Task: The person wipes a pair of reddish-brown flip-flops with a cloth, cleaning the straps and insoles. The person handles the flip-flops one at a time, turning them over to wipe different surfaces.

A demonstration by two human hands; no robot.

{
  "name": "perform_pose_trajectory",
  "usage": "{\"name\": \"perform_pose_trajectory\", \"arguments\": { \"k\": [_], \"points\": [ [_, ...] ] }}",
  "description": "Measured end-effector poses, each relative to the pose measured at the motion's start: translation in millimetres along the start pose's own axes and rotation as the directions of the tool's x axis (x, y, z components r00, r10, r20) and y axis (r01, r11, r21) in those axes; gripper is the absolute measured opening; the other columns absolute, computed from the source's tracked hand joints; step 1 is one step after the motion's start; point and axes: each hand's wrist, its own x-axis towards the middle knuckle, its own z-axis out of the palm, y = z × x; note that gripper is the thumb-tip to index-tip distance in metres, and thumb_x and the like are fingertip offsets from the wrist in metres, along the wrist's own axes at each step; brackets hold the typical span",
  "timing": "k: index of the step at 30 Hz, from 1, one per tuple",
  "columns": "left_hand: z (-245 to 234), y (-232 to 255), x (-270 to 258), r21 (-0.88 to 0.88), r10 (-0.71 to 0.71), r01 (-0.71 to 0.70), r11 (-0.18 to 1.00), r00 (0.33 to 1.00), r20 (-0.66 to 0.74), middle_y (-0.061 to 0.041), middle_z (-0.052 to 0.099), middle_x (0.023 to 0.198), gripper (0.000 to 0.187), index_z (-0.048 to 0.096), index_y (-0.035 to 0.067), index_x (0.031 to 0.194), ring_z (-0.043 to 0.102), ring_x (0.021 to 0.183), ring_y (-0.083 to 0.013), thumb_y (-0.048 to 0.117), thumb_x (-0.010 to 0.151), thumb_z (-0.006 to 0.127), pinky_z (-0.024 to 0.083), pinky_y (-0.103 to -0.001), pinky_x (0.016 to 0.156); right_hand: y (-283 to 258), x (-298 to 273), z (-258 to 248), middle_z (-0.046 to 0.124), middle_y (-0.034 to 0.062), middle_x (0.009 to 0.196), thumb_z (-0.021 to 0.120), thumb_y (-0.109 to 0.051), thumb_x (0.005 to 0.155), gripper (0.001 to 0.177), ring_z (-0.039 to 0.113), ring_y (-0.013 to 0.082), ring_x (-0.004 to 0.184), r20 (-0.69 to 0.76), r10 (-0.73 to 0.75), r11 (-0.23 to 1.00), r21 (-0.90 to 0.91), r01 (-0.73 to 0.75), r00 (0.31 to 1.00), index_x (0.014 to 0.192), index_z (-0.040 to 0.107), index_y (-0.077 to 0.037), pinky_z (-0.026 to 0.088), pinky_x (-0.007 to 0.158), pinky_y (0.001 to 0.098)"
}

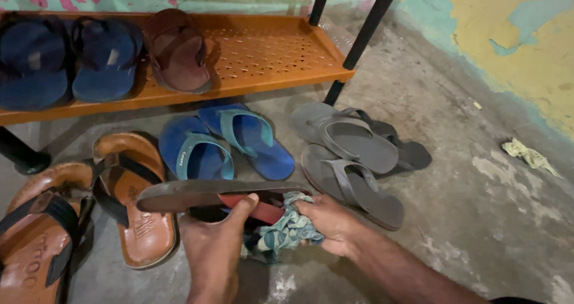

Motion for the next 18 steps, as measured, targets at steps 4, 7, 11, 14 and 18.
{"name": "perform_pose_trajectory", "arguments": {
  "k": [4, 7, 11, 14, 18],
  "points": [
    [-4, -2, 5, 0.042, -0.075, 0.074, 0.996, 0.996, 0.039, -0.011, 0.072, 0.105, 0.057, 0.062, -0.003, 0.116, 0.068, 0.092, -0.0212, 0.003, 0.066, 0.087, 0.053, -0.034, 0.084, -4, 2, -3, 0.074, 0.0085, 0.078, 0.060, -0.018, 0.096, 0.023, 0.068, 0.0164, 0.059, -0.028, 0.004, 0.987, -0.159, -0.008, 1.000, 0.101, 0.074, -0.001, 0.048, 0.046, 0.0326],
    [-3, -6, 5, -0.015, -0.047, 0.046, 0.999, 0.999, -0.023, -0.010, 0.068, 0.111, 0.066, 0.053, -0.001, 0.122, 0.066, 0.099, -0.0196, 0.003, 0.065, 0.087, 0.052, -0.033, 0.089, -13, 3, -10, 0.074, 0.0033, 0.081, 0.066, -0.017, 0.093, 0.021, 0.062, 0.0095, 0.065, 0.009, -0.157, 0.895, -0.421, 0.146, 0.988, 0.105, 0.077, -0.003, 0.049, 0.055, 0.0285],
    [-6, -10, 7, 0.064, -0.042, 0.047, 0.997, 0.996, -0.079, -0.010, 0.065, 0.115, 0.075, 0.048, 0.001, 0.127, 0.064, 0.104, -0.0204, 0.003, 0.064, 0.088, 0.050, -0.033, 0.091, -40, -5, -16, 0.075, -0.0025, 0.083, 0.073, -0.012, 0.085, 0.020, 0.064, 0.0042, 0.075, 0.145, -0.422, 0.601, -0.695, 0.396, 0.895, 0.104, 0.074, -0.005, 0.054, 0.067, 0.0233],
    [-4, -10, 8, 0.117, 0.016, -0.008, 0.993, 0.998, -0.069, -0.010, 0.062, 0.119, 0.082, 0.042, 0.000, 0.130, 0.062, 0.108, -0.0202, 0.002, 0.064, 0.091, 0.048, -0.033, 0.094, -59, -27, -11, 0.069, 0.0005, 0.082, 0.077, -0.010, 0.080, 0.026, 0.062, 0.0074, 0.075, 0.072, -0.523, 0.577, -0.703, 0.415, 0.849, 0.103, 0.065, -0.007, 0.053, 0.067, 0.0262],
    [-4, -11, 6, 0.071, 0.091, -0.089, 0.993, 0.996, -0.024, -0.012, 0.063, 0.118, 0.075, 0.049, -0.003, 0.129, 0.064, 0.107, -0.0214, 0.002, 0.064, 0.087, 0.051, -0.034, 0.093, -72, -50, 8, 0.062, 0.0016, 0.098, 0.074, -0.008, 0.082, 0.034, 0.060, 0.0065, 0.089, 0.167, -0.645, 0.608, -0.480, 0.633, 0.746, 0.110, 0.056, -0.010, 0.052, 0.074, 0.0279]
  ]
}}
